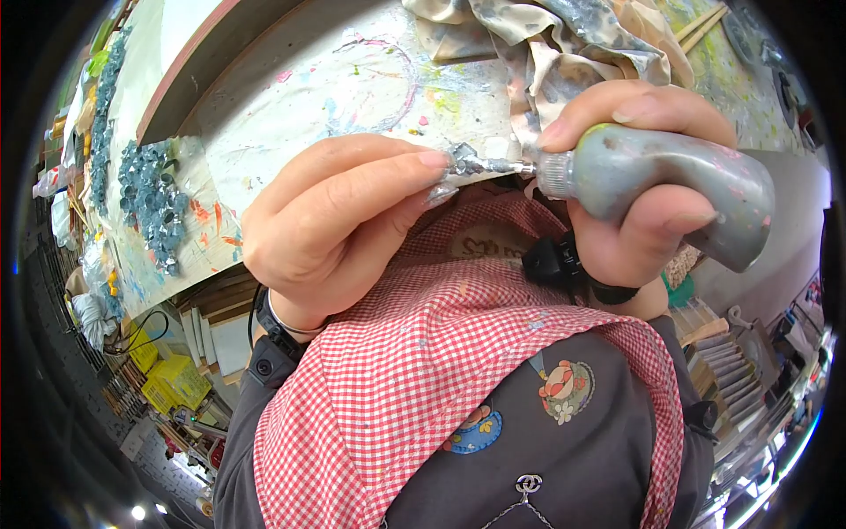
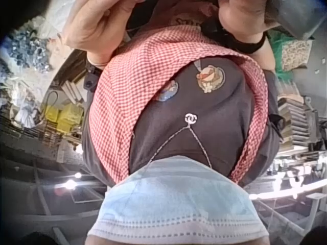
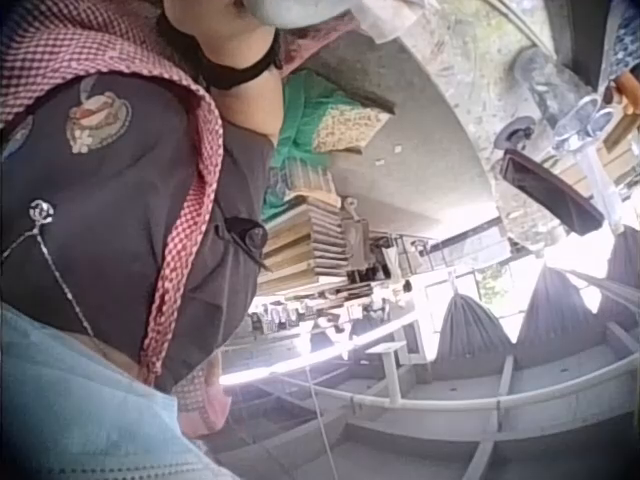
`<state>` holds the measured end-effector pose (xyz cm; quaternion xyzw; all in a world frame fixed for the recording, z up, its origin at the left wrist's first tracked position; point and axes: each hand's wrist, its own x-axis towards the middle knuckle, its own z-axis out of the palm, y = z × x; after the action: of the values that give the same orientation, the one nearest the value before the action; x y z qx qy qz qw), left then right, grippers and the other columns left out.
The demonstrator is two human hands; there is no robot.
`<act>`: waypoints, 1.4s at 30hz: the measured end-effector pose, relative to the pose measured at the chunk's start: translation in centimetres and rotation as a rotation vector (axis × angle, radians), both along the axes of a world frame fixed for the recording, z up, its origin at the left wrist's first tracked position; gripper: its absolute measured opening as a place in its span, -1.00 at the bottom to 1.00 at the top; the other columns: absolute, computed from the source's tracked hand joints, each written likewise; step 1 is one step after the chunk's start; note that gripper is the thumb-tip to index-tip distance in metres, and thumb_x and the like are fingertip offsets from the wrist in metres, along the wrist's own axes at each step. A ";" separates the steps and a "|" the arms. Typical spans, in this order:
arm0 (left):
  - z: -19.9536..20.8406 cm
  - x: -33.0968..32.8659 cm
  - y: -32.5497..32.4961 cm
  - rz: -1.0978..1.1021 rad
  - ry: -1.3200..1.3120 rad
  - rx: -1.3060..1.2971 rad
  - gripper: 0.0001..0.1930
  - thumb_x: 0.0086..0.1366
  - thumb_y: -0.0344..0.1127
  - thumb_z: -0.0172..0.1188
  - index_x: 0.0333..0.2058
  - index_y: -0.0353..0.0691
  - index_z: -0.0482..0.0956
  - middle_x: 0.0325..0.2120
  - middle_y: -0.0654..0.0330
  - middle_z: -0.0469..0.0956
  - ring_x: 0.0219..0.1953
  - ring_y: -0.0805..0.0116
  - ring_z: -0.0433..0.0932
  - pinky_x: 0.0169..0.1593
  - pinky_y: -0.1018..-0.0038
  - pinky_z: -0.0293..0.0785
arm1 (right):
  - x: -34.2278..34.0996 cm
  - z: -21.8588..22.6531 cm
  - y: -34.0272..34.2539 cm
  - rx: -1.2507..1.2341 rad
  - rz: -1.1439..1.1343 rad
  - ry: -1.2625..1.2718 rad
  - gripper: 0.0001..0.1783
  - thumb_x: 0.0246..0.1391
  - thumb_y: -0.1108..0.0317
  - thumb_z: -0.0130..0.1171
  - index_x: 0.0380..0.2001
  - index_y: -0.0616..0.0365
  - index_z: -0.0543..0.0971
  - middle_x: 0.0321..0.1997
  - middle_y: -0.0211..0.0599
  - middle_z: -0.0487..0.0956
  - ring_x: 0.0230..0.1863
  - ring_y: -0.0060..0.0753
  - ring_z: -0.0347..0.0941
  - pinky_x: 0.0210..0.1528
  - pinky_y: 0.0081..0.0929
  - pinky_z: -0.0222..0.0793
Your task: Applying adhesive and assembling small mechanical or industrial components at a workbench.
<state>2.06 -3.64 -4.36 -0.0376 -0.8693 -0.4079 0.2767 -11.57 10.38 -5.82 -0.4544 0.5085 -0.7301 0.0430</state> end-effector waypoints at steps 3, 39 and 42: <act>0.0 0.1 -0.1 0.004 -0.008 -0.001 -0.74 -0.07 -0.72 0.14 -0.32 -0.42 0.50 -0.45 -0.03 0.50 -0.51 0.35 0.53 -0.44 0.59 0.49 | 0.5 0.5 0.3 0.103 -0.069 -0.027 -0.39 0.10 -0.16 -0.25 -0.25 0.31 0.26 -0.53 -0.13 0.42 -0.59 -0.42 0.37 -0.54 -0.66 0.25; 1.1 -0.8 1.6 0.275 -0.195 0.417 -0.95 0.04 -0.59 0.16 -0.45 -0.43 0.53 -0.56 0.09 0.52 -0.67 0.54 0.43 -0.60 0.71 0.33 | -0.2 0.3 0.6 0.139 0.030 0.006 -0.36 0.07 -0.20 -0.27 -0.22 0.27 0.25 -0.53 -0.05 0.45 -0.57 -0.42 0.38 -0.49 -0.67 0.29; 1.2 -0.8 1.6 0.281 -0.197 0.398 -0.95 0.04 -0.60 0.15 -0.45 -0.43 0.52 -0.57 0.09 0.52 -0.67 0.53 0.43 -0.60 0.71 0.33 | -0.4 -0.2 0.6 0.088 0.022 0.033 -0.37 0.09 -0.19 -0.28 -0.22 0.27 0.24 -0.52 -0.05 0.46 -0.58 -0.44 0.36 -0.50 -0.68 0.27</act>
<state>1.26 -2.04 -3.19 0.1786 -0.7913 -0.5302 0.2467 -11.94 10.95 -5.98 -0.4696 0.5357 -0.6989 0.0626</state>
